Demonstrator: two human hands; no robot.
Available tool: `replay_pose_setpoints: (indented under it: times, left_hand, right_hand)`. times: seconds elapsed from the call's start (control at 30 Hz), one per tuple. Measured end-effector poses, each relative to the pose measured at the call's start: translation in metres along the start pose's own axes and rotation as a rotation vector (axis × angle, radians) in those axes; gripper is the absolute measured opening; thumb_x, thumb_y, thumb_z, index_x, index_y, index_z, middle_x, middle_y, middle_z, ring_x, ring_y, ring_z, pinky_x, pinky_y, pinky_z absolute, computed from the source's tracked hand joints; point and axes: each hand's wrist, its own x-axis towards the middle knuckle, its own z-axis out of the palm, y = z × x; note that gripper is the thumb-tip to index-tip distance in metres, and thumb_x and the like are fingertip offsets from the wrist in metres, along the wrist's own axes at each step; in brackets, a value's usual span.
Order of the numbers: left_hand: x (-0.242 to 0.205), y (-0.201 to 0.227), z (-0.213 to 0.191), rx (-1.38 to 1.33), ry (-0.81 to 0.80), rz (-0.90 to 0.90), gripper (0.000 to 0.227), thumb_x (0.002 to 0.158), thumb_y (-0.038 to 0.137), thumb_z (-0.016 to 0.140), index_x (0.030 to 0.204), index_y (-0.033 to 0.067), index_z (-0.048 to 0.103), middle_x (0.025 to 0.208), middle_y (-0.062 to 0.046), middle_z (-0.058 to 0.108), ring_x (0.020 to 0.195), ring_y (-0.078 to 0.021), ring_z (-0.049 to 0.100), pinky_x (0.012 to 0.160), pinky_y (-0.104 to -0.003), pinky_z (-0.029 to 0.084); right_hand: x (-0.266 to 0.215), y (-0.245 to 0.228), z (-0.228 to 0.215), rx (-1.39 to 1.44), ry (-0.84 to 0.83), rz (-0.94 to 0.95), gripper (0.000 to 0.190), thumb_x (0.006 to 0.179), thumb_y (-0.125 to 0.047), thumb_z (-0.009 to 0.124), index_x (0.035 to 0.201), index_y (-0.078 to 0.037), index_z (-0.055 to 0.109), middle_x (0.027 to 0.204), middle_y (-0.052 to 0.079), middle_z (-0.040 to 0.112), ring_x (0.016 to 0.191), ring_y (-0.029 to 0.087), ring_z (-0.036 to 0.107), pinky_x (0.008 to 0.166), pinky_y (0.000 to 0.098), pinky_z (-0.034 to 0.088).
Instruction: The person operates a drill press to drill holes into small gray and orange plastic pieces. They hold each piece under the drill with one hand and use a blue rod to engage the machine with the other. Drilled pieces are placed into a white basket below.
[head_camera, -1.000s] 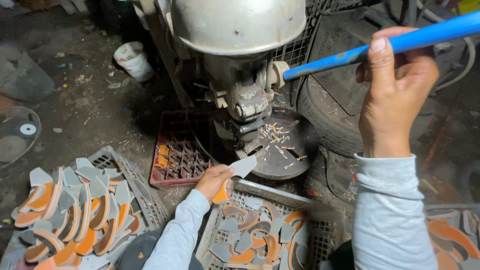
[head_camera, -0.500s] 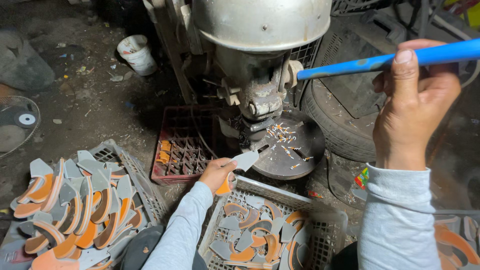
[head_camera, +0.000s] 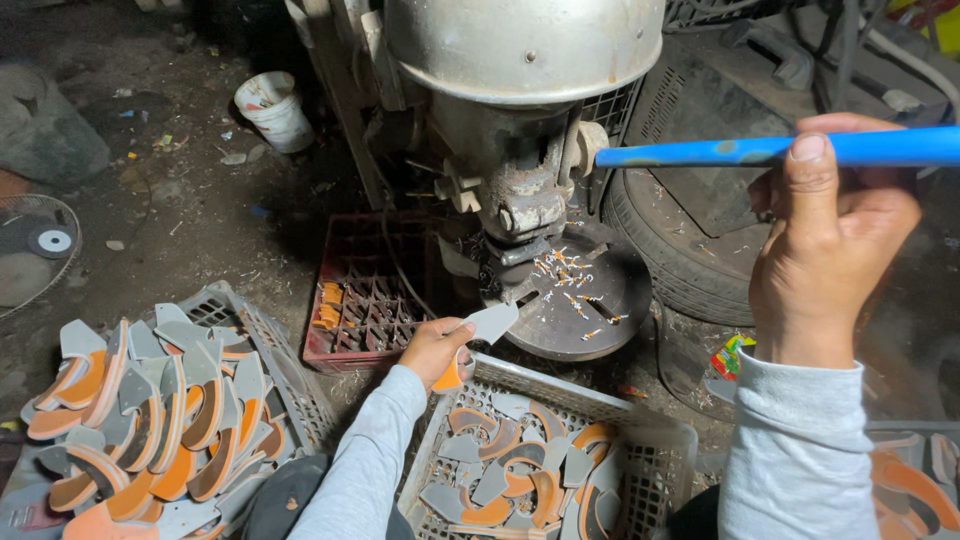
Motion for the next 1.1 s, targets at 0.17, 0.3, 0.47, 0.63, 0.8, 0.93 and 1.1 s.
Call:
replay_pose_setpoints:
  times: [0.17, 0.3, 0.47, 0.63, 0.8, 0.93, 1.1]
  left_hand:
    - [-0.002, 0.002, 0.001, 0.013, 0.011, -0.007, 0.036, 0.094, 0.027, 0.066, 0.119, 0.001, 0.071, 0.065, -0.004, 0.057, 0.048, -0.0161, 0.054, 0.045, -0.032, 0.05]
    - [-0.002, 0.001, 0.001, 0.008, 0.006, 0.009, 0.036, 0.095, 0.027, 0.068, 0.119, 0.0002, 0.072, 0.065, -0.004, 0.056, 0.051, -0.0138, 0.054, 0.047, -0.031, 0.05]
    - [0.001, 0.002, 0.0, 0.034, 0.041, -0.016, 0.034, 0.094, 0.027, 0.067, 0.118, 0.0026, 0.071, 0.066, -0.004, 0.058, 0.051, -0.0152, 0.055, 0.047, -0.031, 0.051]
    - [0.001, 0.0, 0.0, 0.02, 0.021, 0.009, 0.034, 0.094, 0.027, 0.068, 0.115, 0.0, 0.072, 0.065, -0.004, 0.057, 0.049, -0.016, 0.055, 0.046, -0.032, 0.05]
    - [0.003, -0.003, -0.001, 0.019, 0.015, 0.002, 0.034, 0.094, 0.028, 0.068, 0.115, 0.0013, 0.072, 0.064, -0.004, 0.056, 0.047, -0.0162, 0.054, 0.045, -0.032, 0.049]
    - [0.004, -0.003, -0.003, 0.02, 0.009, 0.007, 0.034, 0.094, 0.027, 0.068, 0.115, -0.0001, 0.071, 0.064, -0.004, 0.056, 0.047, -0.0159, 0.054, 0.045, -0.032, 0.049]
    - [0.004, -0.003, -0.003, 0.021, -0.005, 0.009, 0.035, 0.095, 0.027, 0.067, 0.116, -0.0007, 0.071, 0.062, -0.004, 0.054, 0.046, -0.0158, 0.053, 0.045, -0.033, 0.049]
  right_hand:
    - [-0.003, -0.003, 0.001, 0.003, 0.011, 0.007, 0.024, 0.114, -0.015, 0.075, 0.12, 0.002, 0.06, 0.092, 0.006, 0.058, 0.071, 0.013, 0.053, 0.067, 0.0276, 0.048]
    - [-0.004, -0.003, 0.003, 0.023, 0.023, 0.01, 0.023, 0.114, -0.015, 0.076, 0.12, 0.001, 0.061, 0.094, 0.006, 0.06, 0.074, 0.014, 0.055, 0.069, 0.0278, 0.049]
    - [-0.005, -0.005, 0.003, 0.017, 0.024, 0.018, 0.023, 0.112, -0.015, 0.076, 0.12, 0.001, 0.061, 0.092, 0.005, 0.059, 0.073, 0.013, 0.055, 0.069, 0.0273, 0.048]
    - [-0.008, -0.005, 0.001, 0.017, 0.039, 0.021, 0.022, 0.113, -0.015, 0.076, 0.119, 0.0, 0.061, 0.093, 0.005, 0.059, 0.072, 0.012, 0.053, 0.069, 0.0276, 0.048]
    - [-0.011, -0.004, 0.0, 0.021, 0.042, 0.025, 0.022, 0.112, -0.015, 0.076, 0.118, 0.0, 0.061, 0.092, 0.004, 0.058, 0.072, 0.011, 0.052, 0.068, 0.028, 0.049]
    - [-0.012, -0.004, 0.0, 0.023, 0.044, 0.032, 0.02, 0.113, -0.014, 0.075, 0.118, 0.0, 0.061, 0.091, 0.004, 0.058, 0.072, 0.011, 0.051, 0.069, 0.0281, 0.048]
    - [-0.014, -0.005, -0.002, 0.026, 0.04, 0.026, 0.018, 0.113, -0.012, 0.074, 0.117, -0.001, 0.061, 0.088, 0.004, 0.057, 0.07, 0.012, 0.051, 0.068, 0.028, 0.048]
